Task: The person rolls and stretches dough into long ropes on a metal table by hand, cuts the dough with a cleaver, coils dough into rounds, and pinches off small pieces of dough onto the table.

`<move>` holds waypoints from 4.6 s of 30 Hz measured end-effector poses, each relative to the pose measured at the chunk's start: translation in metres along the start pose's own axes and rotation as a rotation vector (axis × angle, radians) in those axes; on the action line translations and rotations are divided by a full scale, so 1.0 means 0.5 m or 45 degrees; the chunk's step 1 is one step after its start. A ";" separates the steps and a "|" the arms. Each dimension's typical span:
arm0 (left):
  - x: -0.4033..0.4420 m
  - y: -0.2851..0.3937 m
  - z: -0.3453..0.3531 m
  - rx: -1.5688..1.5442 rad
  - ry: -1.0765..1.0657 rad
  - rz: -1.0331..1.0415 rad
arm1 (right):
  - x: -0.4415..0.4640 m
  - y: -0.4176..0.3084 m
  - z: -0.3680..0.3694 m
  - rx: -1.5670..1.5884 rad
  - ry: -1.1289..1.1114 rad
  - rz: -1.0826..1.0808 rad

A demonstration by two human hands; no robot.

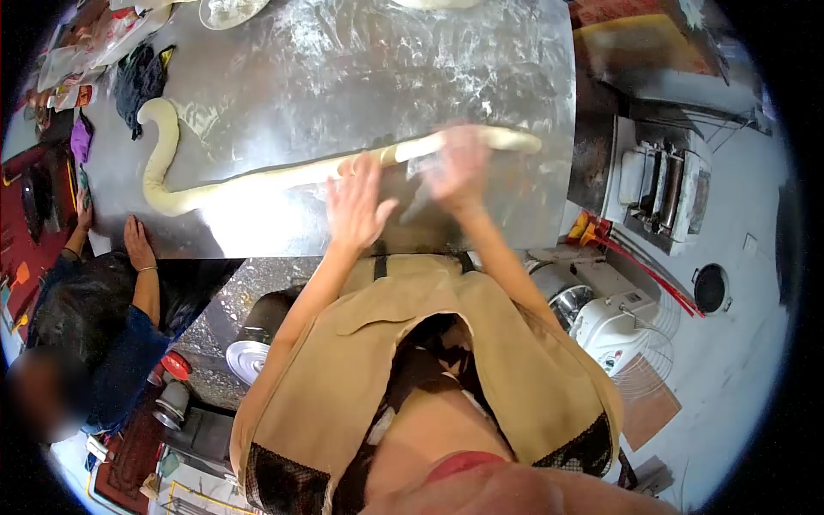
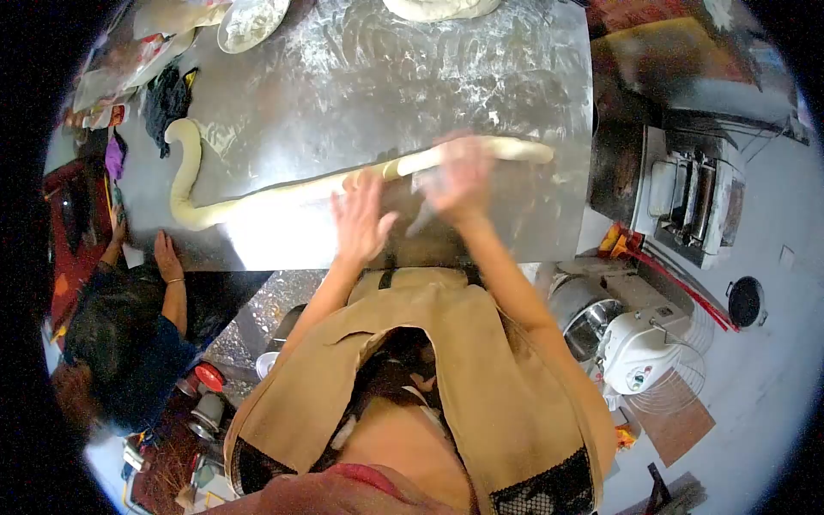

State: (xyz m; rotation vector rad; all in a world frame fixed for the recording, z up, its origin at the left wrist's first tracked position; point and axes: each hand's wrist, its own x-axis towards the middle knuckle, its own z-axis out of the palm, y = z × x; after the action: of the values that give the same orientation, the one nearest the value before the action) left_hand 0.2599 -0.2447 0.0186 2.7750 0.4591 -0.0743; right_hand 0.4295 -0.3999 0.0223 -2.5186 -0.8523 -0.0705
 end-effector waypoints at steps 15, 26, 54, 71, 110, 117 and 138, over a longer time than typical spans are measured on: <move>0.037 -0.252 -0.008 0.462 0.078 -0.335 | 0.059 0.118 0.015 -0.473 -0.155 -0.007; -0.178 -0.319 0.011 0.356 0.242 -0.525 | -0.060 0.242 -0.052 -0.497 -0.103 0.119; -0.057 -0.270 -0.019 0.096 0.069 -0.071 | -0.076 -0.144 0.097 -0.488 -0.411 0.122; 0.060 -0.496 -0.089 0.267 0.310 -0.353 | 0.164 0.162 0.063 -0.240 -0.034 0.063; -0.144 -0.275 -0.145 -0.042 -0.516 -0.428 | 0.103 0.149 0.049 2.477 0.356 1.591; -0.143 -0.418 -0.218 0.231 -0.630 -0.611 | 0.101 0.016 0.014 2.659 0.599 1.489; 0.186 0.210 -0.120 -1.145 0.293 0.120 | 0.111 -0.150 -0.203 1.595 0.272 0.541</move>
State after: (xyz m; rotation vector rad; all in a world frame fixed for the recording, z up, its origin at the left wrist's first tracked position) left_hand 0.3818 -0.2909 0.0982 1.9129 0.3047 0.3830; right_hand 0.4407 -0.3631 0.1546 -1.3975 -0.1181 0.2536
